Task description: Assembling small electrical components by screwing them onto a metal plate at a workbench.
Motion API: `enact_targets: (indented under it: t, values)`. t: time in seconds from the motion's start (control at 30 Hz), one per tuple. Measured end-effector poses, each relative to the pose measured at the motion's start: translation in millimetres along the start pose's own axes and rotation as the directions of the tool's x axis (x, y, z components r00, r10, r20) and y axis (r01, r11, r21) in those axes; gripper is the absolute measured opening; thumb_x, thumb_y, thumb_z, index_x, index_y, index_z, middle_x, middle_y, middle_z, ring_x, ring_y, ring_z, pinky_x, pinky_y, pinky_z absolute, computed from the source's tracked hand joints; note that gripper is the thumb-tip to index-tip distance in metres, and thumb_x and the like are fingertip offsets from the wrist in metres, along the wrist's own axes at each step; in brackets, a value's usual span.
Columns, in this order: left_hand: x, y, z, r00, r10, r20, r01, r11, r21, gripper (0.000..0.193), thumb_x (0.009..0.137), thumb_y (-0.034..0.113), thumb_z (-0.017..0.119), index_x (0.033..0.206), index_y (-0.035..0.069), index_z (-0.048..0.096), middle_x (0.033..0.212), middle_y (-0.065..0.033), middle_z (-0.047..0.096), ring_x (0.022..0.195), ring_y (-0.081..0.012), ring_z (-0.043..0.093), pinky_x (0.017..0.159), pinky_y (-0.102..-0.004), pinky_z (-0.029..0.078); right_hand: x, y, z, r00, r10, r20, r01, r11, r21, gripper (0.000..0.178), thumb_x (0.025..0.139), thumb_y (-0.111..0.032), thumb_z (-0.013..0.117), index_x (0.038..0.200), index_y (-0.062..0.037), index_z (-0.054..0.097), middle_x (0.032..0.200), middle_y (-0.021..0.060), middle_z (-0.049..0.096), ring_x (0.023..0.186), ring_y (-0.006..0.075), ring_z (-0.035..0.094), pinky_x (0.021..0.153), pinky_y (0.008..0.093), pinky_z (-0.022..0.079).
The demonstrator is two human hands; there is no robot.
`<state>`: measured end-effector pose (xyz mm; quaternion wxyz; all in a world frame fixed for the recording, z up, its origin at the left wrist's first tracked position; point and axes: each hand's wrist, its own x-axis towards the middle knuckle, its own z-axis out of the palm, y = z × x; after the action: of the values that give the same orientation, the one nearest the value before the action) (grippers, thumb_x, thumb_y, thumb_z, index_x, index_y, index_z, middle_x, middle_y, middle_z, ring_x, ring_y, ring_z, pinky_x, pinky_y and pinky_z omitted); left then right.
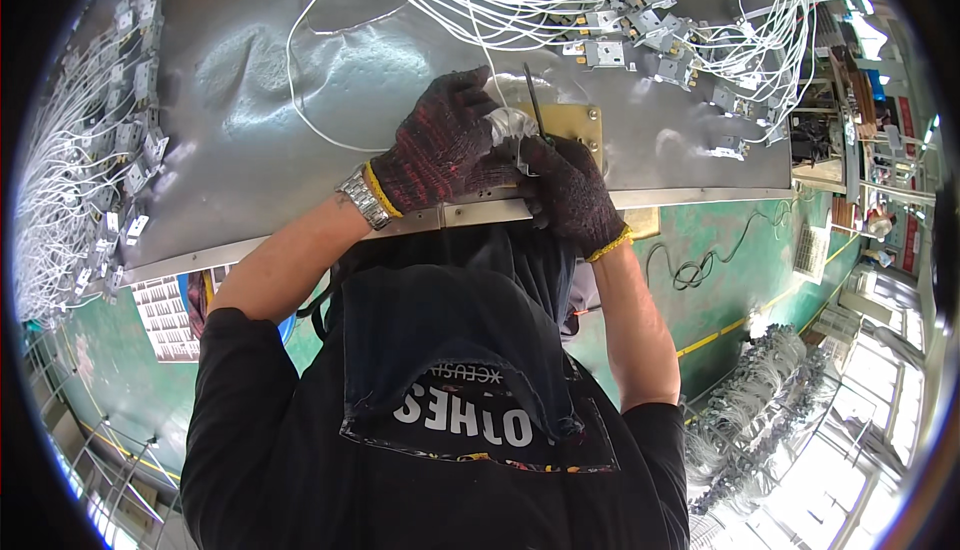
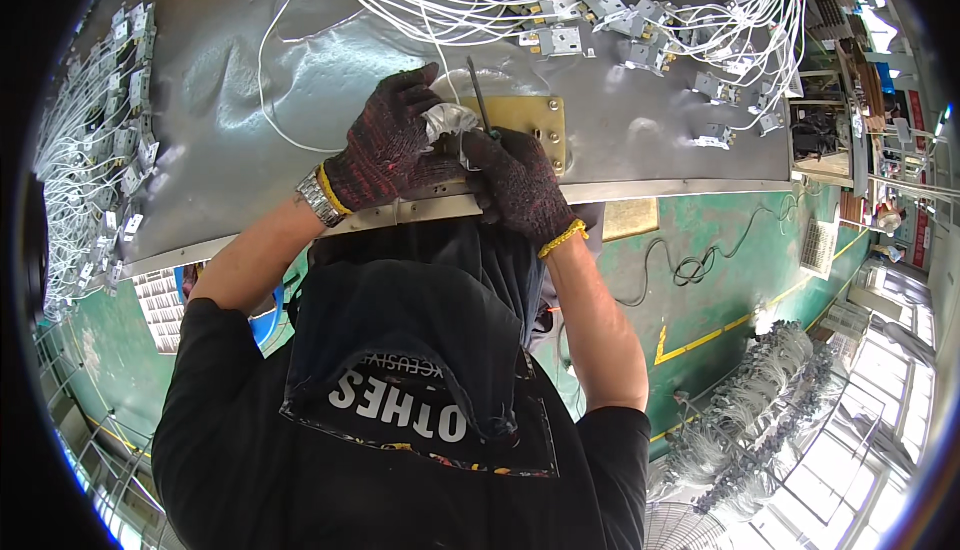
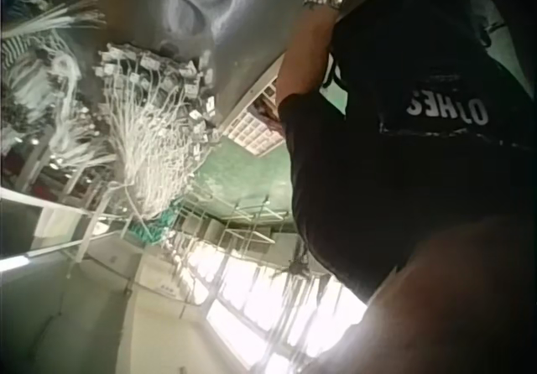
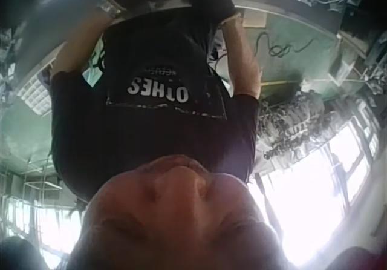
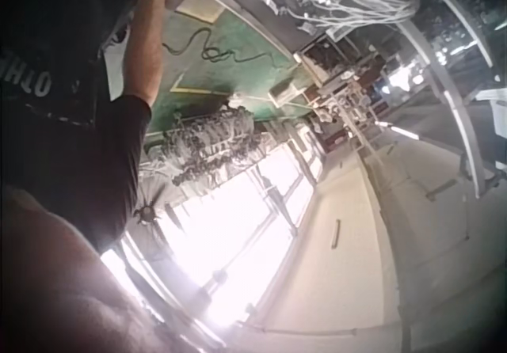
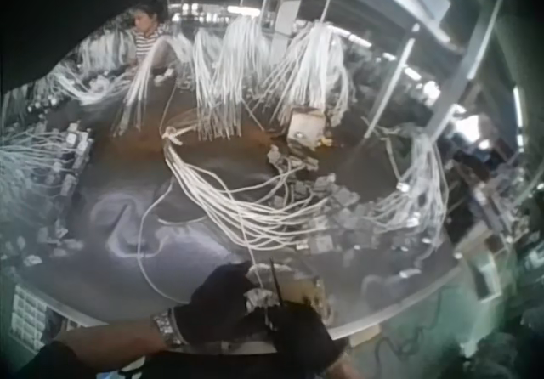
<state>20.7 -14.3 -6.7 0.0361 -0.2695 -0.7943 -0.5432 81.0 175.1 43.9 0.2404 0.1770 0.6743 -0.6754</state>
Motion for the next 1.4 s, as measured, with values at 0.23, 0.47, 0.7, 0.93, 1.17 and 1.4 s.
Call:
enact_targets:
  t: [0.23, 0.47, 0.7, 0.93, 1.17, 1.4]
  values:
    - [15.7, -2.4, -17.7, 0.892, 0.392, 0.225, -0.45, 0.81, 0.375, 0.05, 0.083, 0.039, 0.081, 0.121, 0.008, 0.067, 0.101, -0.0055, 0.071, 0.095, -0.0225, 0.07, 0.11, -0.0428, 0.044, 4.6, 2.5, 0.7, 1.0, -0.018, -0.013, 0.018, 1.0, 0.0, 0.046, 0.102, -0.045, 0.061, 0.114, -0.0019, 0.074, 0.068, -0.001, 0.056, 0.052, 0.0076, 0.049, 0.044, 0.0233, 0.039]
    - [24.1, 19.3, -19.5, 0.892, 0.124, 0.434, -0.294, 0.889, 0.351, 0.053, 0.083, 0.029, 0.083, 0.129, 0.007, 0.066, 0.121, -0.0109, 0.068, 0.116, -0.0236, 0.065, 0.116, -0.0408, 0.043, 0.3, 3.5, -2.8, 0.933, -0.303, -0.196, 0.212, 0.899, -0.383, 0.048, 0.1, -0.041, 0.067, 0.118, 0.0036, 0.066, 0.082, 0.0138, 0.071, 0.068, 0.0204, 0.068, 0.063, 0.0355, 0.055]
    - [15.8, -8.6, -0.9, 0.917, 0.277, 0.286, -0.369, 0.861, 0.35, 0.031, 0.077, 0.025, 0.078, 0.105, 0.015, 0.07, 0.105, -0.0065, 0.074, 0.103, -0.0244, 0.07, 0.11, -0.044, 0.044, -53.3, -1.7, -29.5, 0.845, -0.52, -0.124, 0.363, 0.729, -0.581, 0.043, 0.102, -0.013, 0.064, 0.143, -0.0042, 0.057, 0.084, -0.001, 0.062, 0.064, 0.0047, 0.054, 0.055, 0.0239, 0.047]
    - [19.8, -1.4, -2.3, 0.899, 0.301, 0.319, -0.401, 0.858, 0.321, 0.036, 0.073, 0.022, 0.078, 0.109, 0.016, 0.071, 0.095, -0.0042, 0.074, 0.093, -0.027, 0.071, 0.1, -0.044, 0.049, -95.3, -23.5, -15.8, 0.842, -0.536, 0.058, 0.378, 0.511, -0.772, 0.04, 0.09, 0.001, 0.068, 0.13, -0.0018, 0.068, 0.095, 0.0149, 0.07, 0.086, 0.0245, 0.069, 0.079, 0.0344, 0.055]
    - [21.9, -2.8, 0.6, 0.872, 0.412, 0.263, -0.486, 0.791, 0.371, 0.035, 0.075, 0.024, 0.075, 0.109, 0.015, 0.072, 0.094, -0.0053, 0.073, 0.092, -0.0268, 0.071, 0.095, -0.0438, 0.051, -105.0, -23.5, -2.1, 0.789, -0.61, 0.077, 0.341, 0.33, -0.88, 0.036, 0.091, -0.01, 0.07, 0.127, -0.0125, 0.068, 0.107, 0.0161, 0.069, 0.09, 0.0382, 0.071, 0.075, 0.0464, 0.058]
    - [22.6, -1.9, -1.7, 0.875, 0.36, 0.324, -0.471, 0.79, 0.393, 0.031, 0.078, 0.028, 0.071, 0.106, 0.013, 0.073, 0.093, -0.0079, 0.073, 0.091, -0.0277, 0.07, 0.09, -0.0438, 0.053, -112.4, -31.8, 10.0, 0.829, -0.558, 0.024, 0.214, 0.276, -0.937, 0.032, 0.093, -0.007, 0.069, 0.125, -0.0071, 0.07, 0.106, 0.0172, 0.072, 0.092, 0.0361, 0.072, 0.078, 0.0422, 0.058]
